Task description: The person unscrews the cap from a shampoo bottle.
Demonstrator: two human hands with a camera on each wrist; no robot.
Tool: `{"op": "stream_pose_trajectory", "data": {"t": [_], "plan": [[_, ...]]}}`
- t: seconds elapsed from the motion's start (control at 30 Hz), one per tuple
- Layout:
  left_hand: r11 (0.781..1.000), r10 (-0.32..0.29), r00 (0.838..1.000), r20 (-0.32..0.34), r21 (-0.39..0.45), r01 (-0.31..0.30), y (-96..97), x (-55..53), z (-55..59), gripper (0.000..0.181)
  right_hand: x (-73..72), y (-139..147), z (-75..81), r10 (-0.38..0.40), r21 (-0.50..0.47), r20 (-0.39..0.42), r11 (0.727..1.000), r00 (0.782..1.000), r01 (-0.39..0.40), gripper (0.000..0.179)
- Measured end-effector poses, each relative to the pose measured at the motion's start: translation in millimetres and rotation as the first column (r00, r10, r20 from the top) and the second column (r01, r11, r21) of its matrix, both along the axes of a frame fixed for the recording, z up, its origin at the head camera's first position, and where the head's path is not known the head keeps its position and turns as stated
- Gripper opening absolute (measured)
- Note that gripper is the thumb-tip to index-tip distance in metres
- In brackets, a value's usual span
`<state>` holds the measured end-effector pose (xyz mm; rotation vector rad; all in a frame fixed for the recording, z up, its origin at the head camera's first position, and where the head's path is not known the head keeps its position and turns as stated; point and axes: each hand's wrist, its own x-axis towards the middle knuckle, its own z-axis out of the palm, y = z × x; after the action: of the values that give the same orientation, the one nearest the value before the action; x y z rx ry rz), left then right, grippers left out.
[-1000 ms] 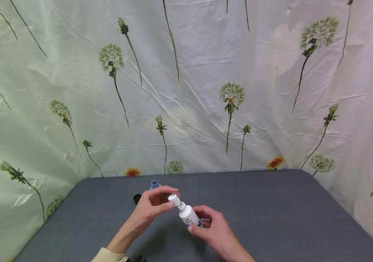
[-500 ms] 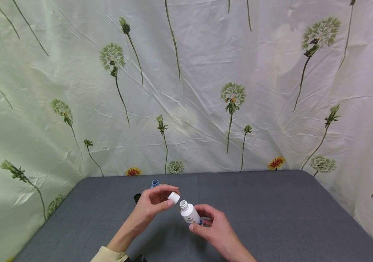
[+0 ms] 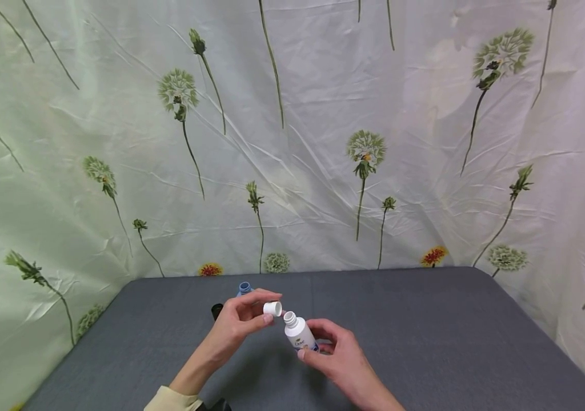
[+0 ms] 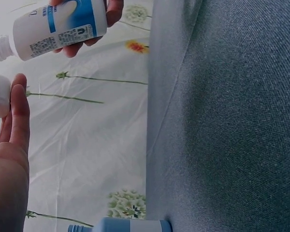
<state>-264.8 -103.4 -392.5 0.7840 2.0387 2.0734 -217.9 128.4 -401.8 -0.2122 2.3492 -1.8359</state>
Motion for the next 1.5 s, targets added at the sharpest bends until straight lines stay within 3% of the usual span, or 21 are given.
{"op": "stream_pose_trajectory", "data": {"t": [0.27, 0.67, 1.1, 1.5], "plan": [[0.998, -0.057, 0.998, 0.006, 0.032, 0.057, -0.4, -2.2, -1.4, 0.033, -0.3, 0, 1.7, -0.011, -0.004, -0.016, 1.000, 1.000, 0.011, 0.052], [1.000, 0.005, 1.000, -0.020, -0.026, -0.005, 1.3, -1.6, -3.5, 0.031, 0.8, 4, 0.6, -0.039, -0.015, -0.068, 0.999, 0.997, 0.038, 0.049], [1.000, 0.000, 1.000, -0.029, -0.008, 0.000, -1.4, -1.1, -7.7, 0.032, 0.1, 7, 7.2, -0.029, -0.051, -0.053, 0.998, 0.998, 0.026, 0.052], [0.998, -0.003, 1.000, 0.022, -0.059, 0.004, 3.5, 0.4, -7.9, 0.036, 2.2, 12, 6.7, -0.062, -0.079, -0.064, 0.995, 0.996, 0.057, 0.051]]}}
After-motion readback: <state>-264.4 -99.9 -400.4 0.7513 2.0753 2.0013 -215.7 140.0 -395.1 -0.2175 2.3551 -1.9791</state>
